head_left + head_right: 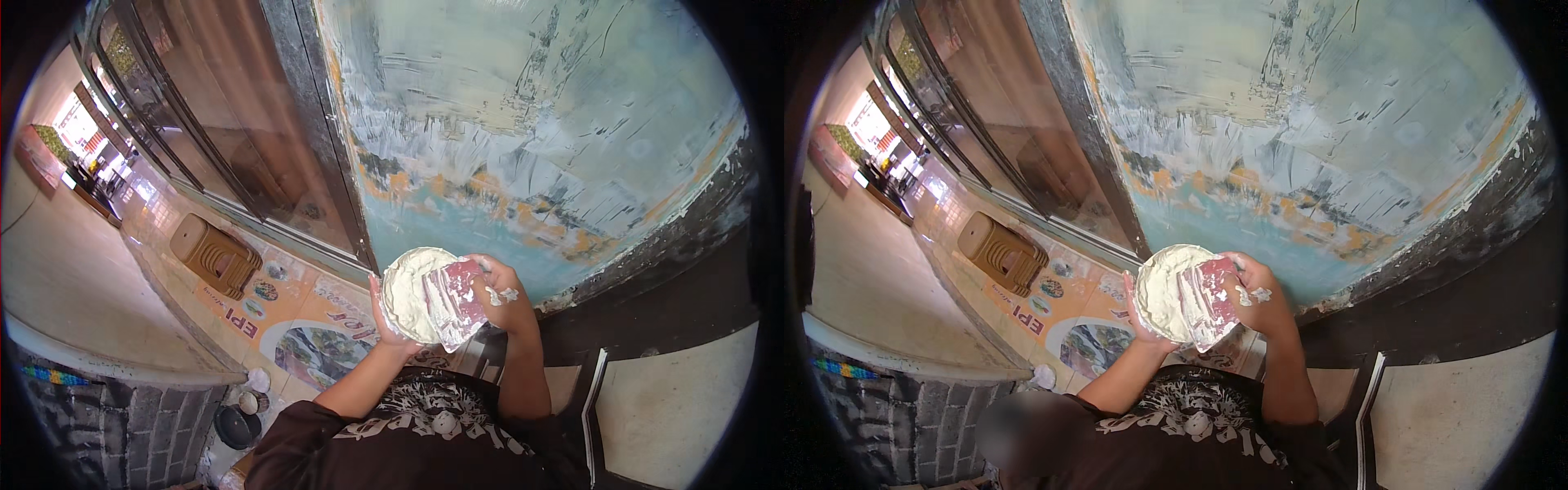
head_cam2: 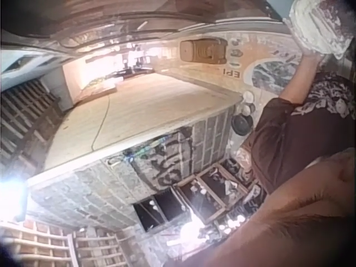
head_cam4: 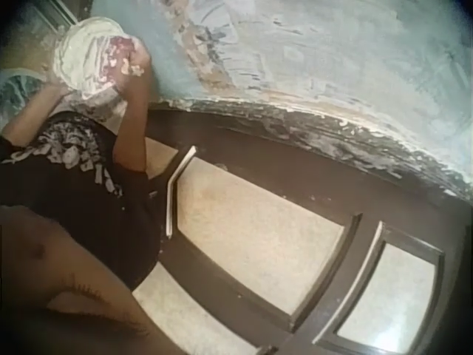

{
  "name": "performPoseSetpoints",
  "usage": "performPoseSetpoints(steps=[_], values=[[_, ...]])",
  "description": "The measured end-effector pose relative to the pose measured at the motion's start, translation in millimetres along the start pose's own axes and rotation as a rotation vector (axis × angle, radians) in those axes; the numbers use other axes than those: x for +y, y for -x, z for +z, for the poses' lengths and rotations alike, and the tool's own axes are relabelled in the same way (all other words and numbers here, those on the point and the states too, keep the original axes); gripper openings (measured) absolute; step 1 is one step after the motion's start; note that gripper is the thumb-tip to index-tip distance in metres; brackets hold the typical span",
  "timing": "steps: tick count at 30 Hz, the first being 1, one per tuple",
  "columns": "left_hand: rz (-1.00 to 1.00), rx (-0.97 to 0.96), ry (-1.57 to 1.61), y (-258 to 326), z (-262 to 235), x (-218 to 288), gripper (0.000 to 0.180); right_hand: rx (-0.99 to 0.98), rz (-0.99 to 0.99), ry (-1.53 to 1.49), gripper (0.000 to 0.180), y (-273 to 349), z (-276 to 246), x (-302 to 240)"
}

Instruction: Apply wall putty to a damaged or uneven wall surface using a putty knife/spatula.

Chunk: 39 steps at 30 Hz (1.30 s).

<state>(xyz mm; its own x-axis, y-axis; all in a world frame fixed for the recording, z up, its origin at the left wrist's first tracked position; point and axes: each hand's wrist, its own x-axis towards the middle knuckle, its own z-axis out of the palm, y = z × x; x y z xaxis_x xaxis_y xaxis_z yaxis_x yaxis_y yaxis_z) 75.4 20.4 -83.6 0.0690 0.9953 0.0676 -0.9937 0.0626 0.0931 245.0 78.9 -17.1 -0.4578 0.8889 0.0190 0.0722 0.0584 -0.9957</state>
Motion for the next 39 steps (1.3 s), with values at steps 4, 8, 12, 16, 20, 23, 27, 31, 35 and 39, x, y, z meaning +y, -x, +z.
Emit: performPoseSetpoints(steps=[4, 8, 12, 16, 20, 23, 27, 31, 35, 39], values=[[-0.025, 0.005, -0.041, 3.0, 4.3, -1.4, 0.090, -0.024, 0.039, -0.076, 0.030, -1.2, 2.7, -6.2], [-0.035, 0.061, -0.064, 2.9, 5.7, -2.8, 0.093, 0.012, -0.020, 0.019, 0.030, -6.7, -15.1, 1.1], [-0.021, 0.063, -0.103, 1.1, 3.3, -3.5, 0.093, 0.005, -0.082, 0.049, 0.030, -10.0, -9.9, -2.4], [-0.063, 0.020, -0.055, -0.2, 8.8, -3.2, 0.093, -0.091, -0.070, 0.044, 0.033, -12.5, 0.8, -13.9], [-0.092, 0.047, -0.045, -2.9, 12.3, -1.3, 0.089, -0.146, -0.042, -0.001, 0.034, -15.1, 2.7, -14.2], [-0.084, 0.055, -0.060, -4.0, 8.2, -0.3, 0.089, -0.203, 0.011, -0.018, 0.033, -16.3, 4.3, -14.1], [-0.053, 0.069, -0.091, -5.2, 7.0, 0.0, 0.087, -0.224, 0.018, -0.099, 0.032, -20.0, 5.2, -4.3], [-0.055, 0.082, -0.102, -5.1, 8.3, 0.2, 0.087, -0.247, -0.022, -0.128, 0.030, -22.6, 2.8, 4.2], [-0.070, 0.043, -0.080, -4.5, 2.5, 1.6, 0.088, -0.231, 0.030, -0.166, 0.027, -24.3, 5.3, 3.9], [-0.058, 0.071, -0.112, -3.5, 4.9, 0.4, 0.088, -0.216, 0.042, -0.157, 0.027, -25.4, 5.2, 8.0]])
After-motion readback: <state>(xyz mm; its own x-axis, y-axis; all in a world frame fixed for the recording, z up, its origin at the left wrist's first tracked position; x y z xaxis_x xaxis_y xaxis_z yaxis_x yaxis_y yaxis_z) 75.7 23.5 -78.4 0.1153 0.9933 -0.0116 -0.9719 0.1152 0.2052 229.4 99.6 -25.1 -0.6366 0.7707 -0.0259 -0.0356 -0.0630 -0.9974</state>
